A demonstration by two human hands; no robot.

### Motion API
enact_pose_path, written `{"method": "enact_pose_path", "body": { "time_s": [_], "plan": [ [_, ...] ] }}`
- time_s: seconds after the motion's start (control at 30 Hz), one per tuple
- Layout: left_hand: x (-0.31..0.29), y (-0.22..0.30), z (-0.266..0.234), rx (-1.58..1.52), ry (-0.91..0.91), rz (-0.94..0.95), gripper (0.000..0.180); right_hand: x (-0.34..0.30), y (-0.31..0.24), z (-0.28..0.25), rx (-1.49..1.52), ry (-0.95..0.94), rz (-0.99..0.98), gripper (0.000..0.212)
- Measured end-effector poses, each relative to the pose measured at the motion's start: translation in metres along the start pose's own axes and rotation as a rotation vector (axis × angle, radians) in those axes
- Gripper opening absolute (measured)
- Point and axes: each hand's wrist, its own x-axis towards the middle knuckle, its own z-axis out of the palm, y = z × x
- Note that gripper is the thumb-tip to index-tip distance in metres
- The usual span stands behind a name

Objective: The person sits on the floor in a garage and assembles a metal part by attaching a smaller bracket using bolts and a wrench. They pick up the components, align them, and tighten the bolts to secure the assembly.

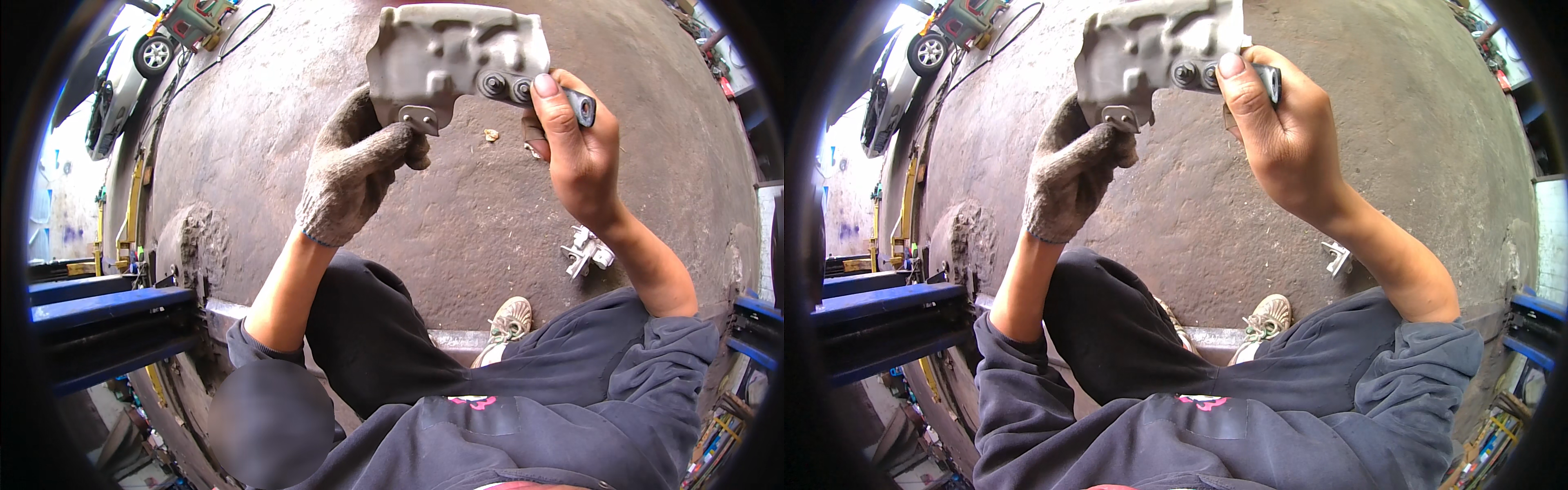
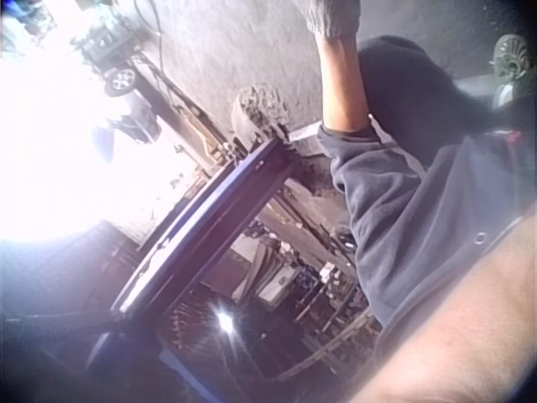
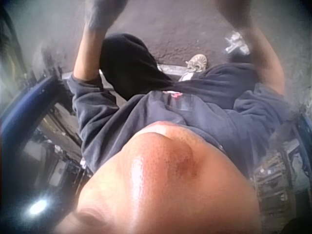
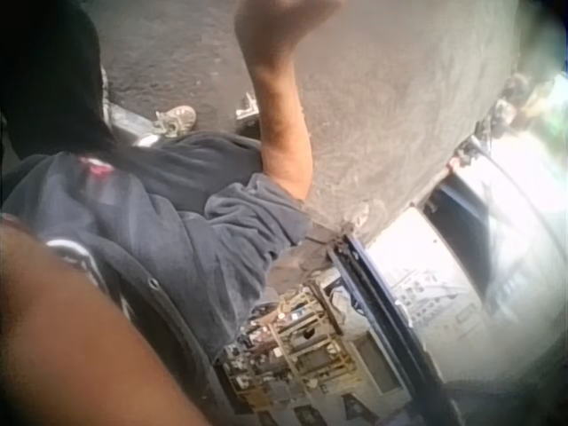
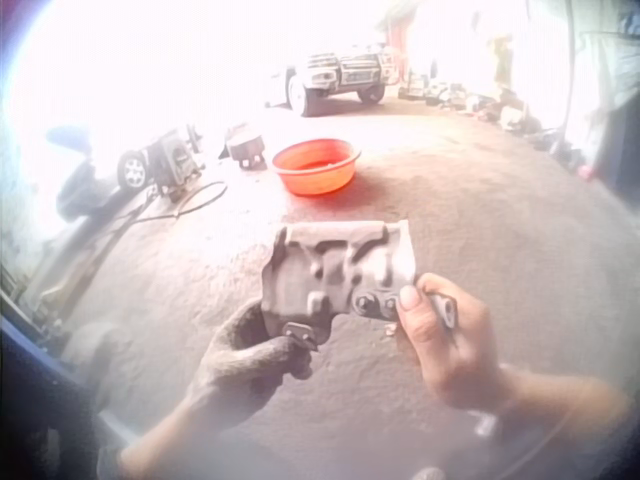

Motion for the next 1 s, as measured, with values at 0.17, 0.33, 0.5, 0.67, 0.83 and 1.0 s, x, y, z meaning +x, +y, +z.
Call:
{"method": "enact_pose_path", "body": {
  "time_s": [0.17,0.33,0.5,0.67,0.83,1.0],
  "plan": [
    [0.000,0.000,0.000,0.018,0.011,-0.013,0.038,-0.001,0.003,0.001,-0.006,0.008,0.019,0.033],
    [0.000,0.000,0.006,0.037,0.071,-0.052,0.033,-0.005,0.011,-0.004,-0.091,-0.029,-0.018,0.030],
    [0.000,-0.001,0.002,0.048,0.098,-0.065,0.030,-0.006,0.008,-0.001,-0.263,-0.055,-0.178,0.031],
    [0.001,-0.001,-0.005,0.025,0.080,-0.059,0.032,-0.006,0.014,-0.001,-0.161,-0.057,-0.091,0.031],
    [-0.001,0.000,-0.005,0.016,0.111,-0.043,0.026,-0.005,0.013,-0.001,-0.131,-0.072,-0.047,0.031],
    [-0.002,0.000,-0.005,0.037,0.133,-0.035,0.026,-0.006,0.008,-0.001,-0.158,-0.097,-0.031,0.027]
  ]
}}
